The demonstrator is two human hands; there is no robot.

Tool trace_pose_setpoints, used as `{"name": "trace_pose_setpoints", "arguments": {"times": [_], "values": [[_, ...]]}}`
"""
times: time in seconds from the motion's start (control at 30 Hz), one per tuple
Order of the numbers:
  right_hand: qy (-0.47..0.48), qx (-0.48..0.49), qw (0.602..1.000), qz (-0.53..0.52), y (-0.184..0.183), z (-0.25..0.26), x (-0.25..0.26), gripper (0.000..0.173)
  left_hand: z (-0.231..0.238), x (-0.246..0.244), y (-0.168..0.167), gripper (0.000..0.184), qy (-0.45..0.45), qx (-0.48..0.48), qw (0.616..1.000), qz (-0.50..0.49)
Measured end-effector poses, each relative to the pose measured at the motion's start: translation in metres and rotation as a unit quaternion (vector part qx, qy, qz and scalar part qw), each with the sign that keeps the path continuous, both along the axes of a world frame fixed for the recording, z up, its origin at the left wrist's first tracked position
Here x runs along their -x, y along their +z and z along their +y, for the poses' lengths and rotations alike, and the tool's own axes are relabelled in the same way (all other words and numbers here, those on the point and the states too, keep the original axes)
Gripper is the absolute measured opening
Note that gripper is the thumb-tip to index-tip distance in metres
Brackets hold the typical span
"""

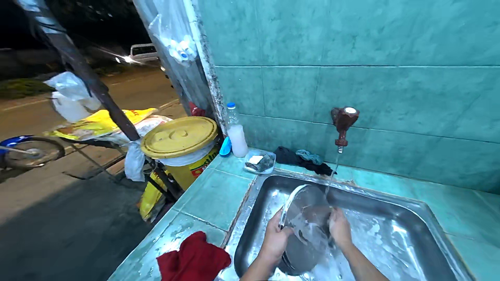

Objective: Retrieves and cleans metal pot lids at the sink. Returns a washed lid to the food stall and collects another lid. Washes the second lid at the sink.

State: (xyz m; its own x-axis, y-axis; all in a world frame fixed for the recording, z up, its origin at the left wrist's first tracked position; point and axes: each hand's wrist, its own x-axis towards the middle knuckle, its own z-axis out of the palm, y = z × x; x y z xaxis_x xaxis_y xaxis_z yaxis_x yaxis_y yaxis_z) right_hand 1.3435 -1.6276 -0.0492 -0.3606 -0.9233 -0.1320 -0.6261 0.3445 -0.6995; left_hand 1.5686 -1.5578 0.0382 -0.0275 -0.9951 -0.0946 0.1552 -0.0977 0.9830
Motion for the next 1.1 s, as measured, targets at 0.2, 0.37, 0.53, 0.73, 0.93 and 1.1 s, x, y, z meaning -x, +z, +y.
{"name": "trace_pose_setpoints", "arguments": {"times": [0.2, 0.37, 0.53, 0.73, 0.93, 1.1], "values": [[0.191, -0.014, 0.978, 0.083, 0.106, -0.063, -0.036, 0.046, 0.008, -0.04, 0.016, 0.065, 0.122, -0.008, 0.992, 0.036], [0.294, 0.141, 0.945, 0.013, 0.152, -0.133, -0.126, 0.043, 0.013, -0.048, 0.023, 0.061, 0.165, -0.019, 0.985, 0.043], [0.351, 0.078, 0.933, 0.025, 0.17, -0.173, -0.157, 0.053, 0.013, -0.05, 0.027, 0.063, 0.154, -0.04, 0.985, 0.067], [0.205, -0.003, 0.959, -0.194, 0.158, -0.118, -0.065, 0.025, -0.001, -0.049, 0.032, 0.059, 0.154, -0.037, 0.983, 0.09], [0.146, 0.015, 0.959, -0.244, 0.179, -0.066, 0.007, 0.028, -0.029, -0.008, 0.034, 0.062, 0.087, -0.082, 0.985, 0.122], [0.157, 0.061, 0.95, -0.264, 0.199, -0.042, 0.005, 0.045, -0.038, 0.029, 0.029, 0.058, 0.035, -0.147, 0.968, 0.202]]}}
